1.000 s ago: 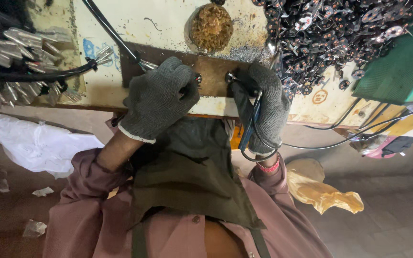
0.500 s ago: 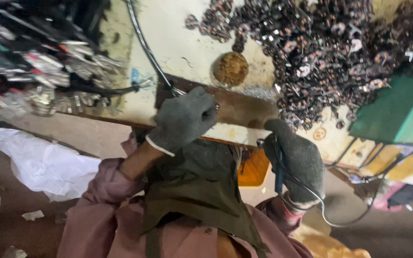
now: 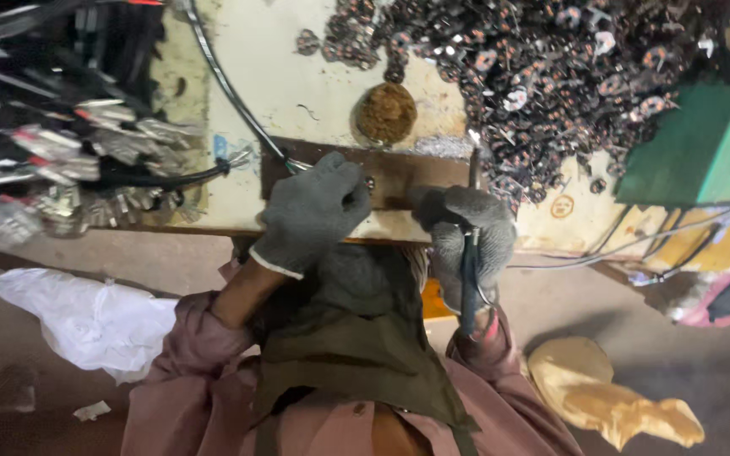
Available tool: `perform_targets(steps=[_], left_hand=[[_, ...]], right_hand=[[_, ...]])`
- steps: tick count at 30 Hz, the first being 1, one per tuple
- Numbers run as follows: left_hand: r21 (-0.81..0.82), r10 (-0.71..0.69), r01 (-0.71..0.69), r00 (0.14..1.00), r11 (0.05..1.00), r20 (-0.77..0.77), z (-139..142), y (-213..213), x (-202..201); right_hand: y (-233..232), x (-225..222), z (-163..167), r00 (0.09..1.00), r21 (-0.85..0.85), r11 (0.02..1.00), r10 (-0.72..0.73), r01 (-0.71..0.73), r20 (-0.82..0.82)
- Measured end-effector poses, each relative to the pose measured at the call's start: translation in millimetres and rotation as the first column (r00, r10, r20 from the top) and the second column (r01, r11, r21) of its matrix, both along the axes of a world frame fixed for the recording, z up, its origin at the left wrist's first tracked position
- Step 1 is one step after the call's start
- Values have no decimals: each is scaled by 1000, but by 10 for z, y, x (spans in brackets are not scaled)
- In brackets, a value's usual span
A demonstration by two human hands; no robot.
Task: The person sits at a workbench wearing gloves and solders small metal components one at a time using a soldering iron, holding each part against a metal plate while applying the iron and wire, then setting finished parts aside among large piles of similar components.
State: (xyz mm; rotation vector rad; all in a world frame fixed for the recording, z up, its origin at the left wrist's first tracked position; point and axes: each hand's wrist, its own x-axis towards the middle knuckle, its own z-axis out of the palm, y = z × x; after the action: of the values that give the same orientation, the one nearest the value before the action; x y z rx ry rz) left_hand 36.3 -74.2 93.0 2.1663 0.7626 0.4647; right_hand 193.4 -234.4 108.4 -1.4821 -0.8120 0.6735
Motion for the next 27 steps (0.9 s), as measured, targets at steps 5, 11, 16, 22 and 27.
perform_targets(steps=[5, 11, 16, 22, 27], left_hand=[[-3, -10, 10, 999, 1000, 41, -40, -39, 157], [23, -34, 33, 999, 999, 41, -78, -40, 244], [-38, -57, 58, 998, 998, 34, -97, -33, 230], [-97, -22, 25, 999, 995, 29, -167, -51, 180], [-76, -41, 41, 999, 996, -1, -211, -37, 174]], right_hand=[[-143, 43, -484, 940, -157, 980, -61, 119, 334], [-113, 396, -327, 645, 5, 881, -351, 474, 679], [44, 525, -160, 697, -296, 901, -11, 318, 717], [42, 487, -38, 627, -488, 872, 359, 39, 692], [213, 211, 96, 542, -635, 770, 508, 63, 669]])
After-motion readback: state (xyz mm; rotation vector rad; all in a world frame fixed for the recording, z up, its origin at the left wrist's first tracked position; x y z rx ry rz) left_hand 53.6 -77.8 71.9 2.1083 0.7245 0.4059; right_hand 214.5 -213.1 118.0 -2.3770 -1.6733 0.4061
